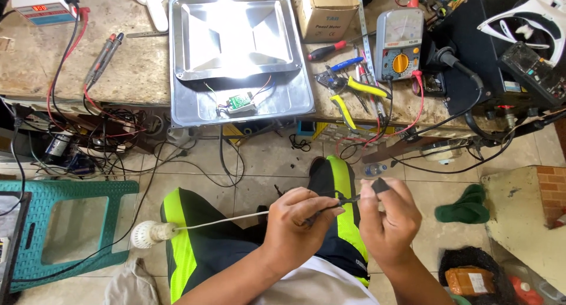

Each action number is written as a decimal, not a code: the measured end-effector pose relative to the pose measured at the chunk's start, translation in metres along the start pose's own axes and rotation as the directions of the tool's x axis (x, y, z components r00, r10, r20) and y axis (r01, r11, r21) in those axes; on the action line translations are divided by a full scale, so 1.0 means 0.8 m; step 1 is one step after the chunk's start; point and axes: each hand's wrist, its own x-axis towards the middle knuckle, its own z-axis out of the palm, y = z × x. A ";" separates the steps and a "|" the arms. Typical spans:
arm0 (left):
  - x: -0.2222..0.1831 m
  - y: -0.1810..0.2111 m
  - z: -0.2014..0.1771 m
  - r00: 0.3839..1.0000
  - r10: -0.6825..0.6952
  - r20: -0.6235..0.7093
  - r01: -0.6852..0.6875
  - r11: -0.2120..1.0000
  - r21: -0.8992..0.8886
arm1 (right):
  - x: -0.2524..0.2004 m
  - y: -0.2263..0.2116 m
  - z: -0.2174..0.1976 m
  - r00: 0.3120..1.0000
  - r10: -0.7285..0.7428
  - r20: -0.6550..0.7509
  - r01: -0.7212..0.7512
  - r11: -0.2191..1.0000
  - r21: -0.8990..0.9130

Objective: The person is splicing two electrical wires together by twisting the ends and insulating the joint with black electrical tape at a repair bench.

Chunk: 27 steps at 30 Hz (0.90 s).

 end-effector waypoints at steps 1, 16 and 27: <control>0.001 0.002 0.002 1.000 -0.001 -0.001 0.001 1.000 -0.003 | 0.002 0.000 -0.003 1.000 -0.001 0.002 0.001 1.000 -0.003; 0.017 -0.011 -0.009 0.850 -0.418 0.320 0.460 0.885 -0.066 | 0.027 0.048 -0.047 0.954 0.100 0.283 -0.222 0.870 0.441; -0.007 -0.003 -0.007 0.942 0.161 0.295 -0.181 0.983 0.040 | -0.004 0.035 -0.065 0.371 0.285 0.884 -0.767 0.631 0.118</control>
